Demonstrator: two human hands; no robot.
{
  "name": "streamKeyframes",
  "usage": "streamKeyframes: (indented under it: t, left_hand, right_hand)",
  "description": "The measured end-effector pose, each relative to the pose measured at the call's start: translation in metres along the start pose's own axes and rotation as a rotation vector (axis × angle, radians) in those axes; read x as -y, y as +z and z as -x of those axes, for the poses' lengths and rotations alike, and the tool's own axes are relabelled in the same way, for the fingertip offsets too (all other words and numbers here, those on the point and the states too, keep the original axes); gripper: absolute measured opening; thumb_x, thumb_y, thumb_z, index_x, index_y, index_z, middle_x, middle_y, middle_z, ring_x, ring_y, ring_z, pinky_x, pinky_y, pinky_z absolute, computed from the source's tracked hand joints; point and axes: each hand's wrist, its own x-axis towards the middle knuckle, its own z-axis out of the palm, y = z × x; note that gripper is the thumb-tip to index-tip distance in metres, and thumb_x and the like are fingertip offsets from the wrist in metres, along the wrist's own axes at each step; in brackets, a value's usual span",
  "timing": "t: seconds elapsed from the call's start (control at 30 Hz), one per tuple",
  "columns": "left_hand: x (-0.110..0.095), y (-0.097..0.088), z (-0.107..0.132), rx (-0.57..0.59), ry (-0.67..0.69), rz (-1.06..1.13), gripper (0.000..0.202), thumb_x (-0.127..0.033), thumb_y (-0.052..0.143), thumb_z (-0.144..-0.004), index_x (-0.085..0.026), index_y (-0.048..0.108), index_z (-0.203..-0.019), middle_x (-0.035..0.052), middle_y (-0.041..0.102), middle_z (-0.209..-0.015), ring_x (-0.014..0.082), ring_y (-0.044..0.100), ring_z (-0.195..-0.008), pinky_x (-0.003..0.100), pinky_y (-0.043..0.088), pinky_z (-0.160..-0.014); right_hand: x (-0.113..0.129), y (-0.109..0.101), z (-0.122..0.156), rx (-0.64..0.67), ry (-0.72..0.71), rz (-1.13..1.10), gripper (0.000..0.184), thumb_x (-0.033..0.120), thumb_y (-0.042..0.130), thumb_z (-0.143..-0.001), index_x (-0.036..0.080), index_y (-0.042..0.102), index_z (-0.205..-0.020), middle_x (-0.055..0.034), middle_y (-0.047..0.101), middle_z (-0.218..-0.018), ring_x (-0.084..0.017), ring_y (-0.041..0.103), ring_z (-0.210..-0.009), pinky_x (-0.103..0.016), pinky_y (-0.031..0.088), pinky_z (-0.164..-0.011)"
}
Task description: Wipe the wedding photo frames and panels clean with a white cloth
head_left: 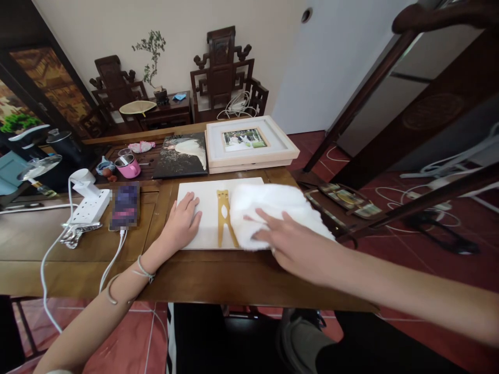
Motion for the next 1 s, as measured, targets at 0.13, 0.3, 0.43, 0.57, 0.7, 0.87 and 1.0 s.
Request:
streamKeyframes:
  t: [0.13,0.3,0.43,0.57,0.7,0.87,1.0]
  left_hand:
    - [-0.001,0.000,0.000,-0.010,0.004,0.004,0.041,-0.025,0.036,-0.096,-0.012,0.046,-0.134,0.0197,0.040,-0.151,0.0299,0.028,-0.145,0.057,0.025,-0.115]
    - [-0.003,-0.001,0.000,-0.006,0.000,0.004,0.041,-0.024,0.037,-0.096,-0.012,0.046,-0.134,0.0197,0.040,-0.151,0.0300,0.029,-0.145,0.057,0.026,-0.115]
    - [-0.003,-0.001,0.000,0.008,-0.016,-0.006,0.042,-0.024,0.037,-0.096,-0.010,0.046,-0.134,0.0199,0.039,-0.152,0.0293,0.028,-0.145,0.056,0.024,-0.116]
    - [-0.002,-0.001,-0.001,0.007,-0.008,0.001,0.041,-0.024,0.037,-0.096,-0.010,0.046,-0.134,0.0197,0.038,-0.152,0.0295,0.028,-0.146,0.057,0.025,-0.115]
    - [-0.002,-0.001,-0.001,0.004,-0.001,0.002,0.041,-0.024,0.037,-0.096,-0.010,0.046,-0.134,0.0201,0.038,-0.152,0.0298,0.028,-0.145,0.057,0.025,-0.115]
    - [-0.001,-0.001,-0.001,0.005,0.000,0.005,0.041,-0.025,0.037,-0.096,-0.012,0.046,-0.134,0.0195,0.038,-0.152,0.0297,0.028,-0.146,0.057,0.026,-0.115]
    - [0.001,0.000,0.000,-0.005,0.013,0.003,0.041,-0.025,0.037,-0.096,-0.012,0.046,-0.134,0.0199,0.039,-0.152,0.0300,0.028,-0.145,0.058,0.026,-0.115]
  right_hand:
    - [0.023,0.003,0.026,0.024,-0.043,-0.044,0.042,0.002,0.046,-0.068,0.021,0.071,-0.096,-0.0138,0.053,-0.141,-0.041,0.044,-0.132,-0.062,0.049,-0.093]
    - [-0.004,-0.010,0.010,0.070,0.016,-0.098,0.050,0.001,0.043,-0.071,0.023,0.070,-0.107,-0.0108,0.059,-0.136,-0.033,0.047,-0.132,-0.053,0.044,-0.104]
    - [-0.048,-0.015,-0.027,0.041,-0.023,-0.043,0.053,0.001,0.042,-0.072,0.019,0.067,-0.115,-0.0129,0.051,-0.144,-0.032,0.034,-0.139,-0.056,0.035,-0.111]
    - [-0.082,-0.017,-0.061,0.020,-0.028,-0.009,0.053,-0.001,0.042,-0.072,0.014,0.065,-0.118,-0.0168,0.047,-0.146,-0.032,0.034,-0.139,-0.054,0.037,-0.108]
    - [-0.093,-0.022,-0.077,0.019,-0.053,0.021,0.051,-0.001,0.040,-0.073,0.013,0.065,-0.115,-0.0168,0.057,-0.136,-0.032,0.041,-0.136,-0.048,0.046,-0.098]
    - [-0.071,-0.018,-0.061,0.005,-0.030,0.038,0.053,-0.002,0.040,-0.073,0.013,0.064,-0.118,-0.0192,0.051,-0.142,-0.034,0.036,-0.138,-0.054,0.044,-0.101]
    - [-0.035,0.000,-0.021,-0.048,-0.023,0.045,0.052,-0.002,0.039,-0.070,0.013,0.066,-0.112,-0.0196,0.045,-0.147,-0.036,0.028,-0.142,-0.064,0.038,-0.104]
